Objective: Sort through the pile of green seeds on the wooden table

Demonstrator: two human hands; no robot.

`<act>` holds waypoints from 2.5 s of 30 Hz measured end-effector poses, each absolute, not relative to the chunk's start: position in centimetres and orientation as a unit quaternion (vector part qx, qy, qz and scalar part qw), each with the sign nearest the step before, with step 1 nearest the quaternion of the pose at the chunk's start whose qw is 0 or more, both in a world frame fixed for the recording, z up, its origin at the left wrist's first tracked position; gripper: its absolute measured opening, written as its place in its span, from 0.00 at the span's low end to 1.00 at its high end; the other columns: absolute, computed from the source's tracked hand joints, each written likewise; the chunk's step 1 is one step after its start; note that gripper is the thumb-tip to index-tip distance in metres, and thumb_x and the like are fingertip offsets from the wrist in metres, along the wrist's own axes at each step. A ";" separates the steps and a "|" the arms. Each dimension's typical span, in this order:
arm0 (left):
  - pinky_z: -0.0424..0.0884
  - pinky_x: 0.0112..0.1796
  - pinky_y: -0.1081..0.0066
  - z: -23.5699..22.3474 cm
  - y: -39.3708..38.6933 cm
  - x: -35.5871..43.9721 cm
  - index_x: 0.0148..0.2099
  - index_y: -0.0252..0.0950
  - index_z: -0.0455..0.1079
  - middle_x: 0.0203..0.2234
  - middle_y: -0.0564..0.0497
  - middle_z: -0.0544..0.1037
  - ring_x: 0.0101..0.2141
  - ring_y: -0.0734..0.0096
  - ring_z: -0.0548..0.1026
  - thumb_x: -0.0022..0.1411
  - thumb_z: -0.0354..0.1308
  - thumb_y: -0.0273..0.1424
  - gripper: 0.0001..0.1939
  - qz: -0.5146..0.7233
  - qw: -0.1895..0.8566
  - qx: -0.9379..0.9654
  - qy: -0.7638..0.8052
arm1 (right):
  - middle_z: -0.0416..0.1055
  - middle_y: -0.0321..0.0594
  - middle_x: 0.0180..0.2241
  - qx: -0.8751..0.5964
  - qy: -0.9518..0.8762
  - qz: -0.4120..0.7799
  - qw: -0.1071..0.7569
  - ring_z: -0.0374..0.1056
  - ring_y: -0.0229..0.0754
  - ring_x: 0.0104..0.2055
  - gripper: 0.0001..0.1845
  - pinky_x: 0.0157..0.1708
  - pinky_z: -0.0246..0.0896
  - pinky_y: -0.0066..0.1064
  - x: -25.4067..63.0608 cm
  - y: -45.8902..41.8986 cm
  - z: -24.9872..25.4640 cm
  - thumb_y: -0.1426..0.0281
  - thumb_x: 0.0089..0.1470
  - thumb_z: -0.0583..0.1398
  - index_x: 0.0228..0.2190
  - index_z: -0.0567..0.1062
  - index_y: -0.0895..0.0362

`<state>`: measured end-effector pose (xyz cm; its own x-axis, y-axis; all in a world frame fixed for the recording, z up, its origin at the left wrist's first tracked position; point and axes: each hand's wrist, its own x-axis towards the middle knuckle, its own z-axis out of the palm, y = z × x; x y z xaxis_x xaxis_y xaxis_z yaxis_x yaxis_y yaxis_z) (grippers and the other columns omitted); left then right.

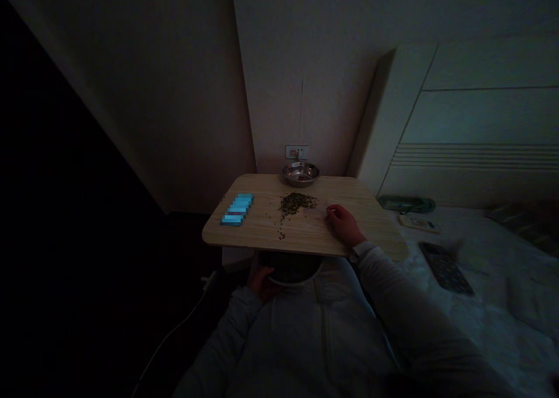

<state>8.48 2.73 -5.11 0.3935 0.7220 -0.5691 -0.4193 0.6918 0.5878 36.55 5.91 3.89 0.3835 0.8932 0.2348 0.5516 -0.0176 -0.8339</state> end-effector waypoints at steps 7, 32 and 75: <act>0.72 0.49 0.54 -3.6 2.3 9.1 0.43 0.33 0.70 0.33 0.44 0.82 0.49 0.52 0.76 0.54 0.56 0.22 0.12 0.362 0.792 0.137 0.471 | 0.76 0.39 0.28 -0.692 -0.553 0.171 0.433 0.69 0.41 0.30 0.10 0.33 0.60 0.31 36.9 6.2 3.4 0.66 0.52 0.55 0.34 0.74 0.55; 0.72 0.49 0.53 -3.1 2.0 9.1 0.45 0.33 0.71 0.31 0.45 0.82 0.49 0.53 0.76 0.55 0.56 0.22 0.14 0.364 0.788 0.131 0.479 | 0.72 0.37 0.25 -0.582 -0.590 0.320 0.459 0.66 0.40 0.29 0.17 0.31 0.60 0.31 32.5 2.7 3.4 0.55 0.47 0.56 0.31 0.71 0.56; 0.72 0.49 0.53 -3.0 1.9 9.1 0.45 0.34 0.71 0.38 0.43 0.81 0.52 0.51 0.74 0.52 0.58 0.22 0.16 0.375 0.793 0.137 0.461 | 0.73 0.36 0.26 -0.587 -0.639 0.272 0.416 0.66 0.39 0.28 0.11 0.31 0.59 0.29 30.5 4.6 3.7 0.65 0.51 0.56 0.34 0.74 0.57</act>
<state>9.10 1.91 -3.03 0.2942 0.7206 -0.6278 -0.4688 0.6812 0.5623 30.55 4.57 3.70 0.0353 0.9767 0.2116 0.5234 0.1623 -0.8365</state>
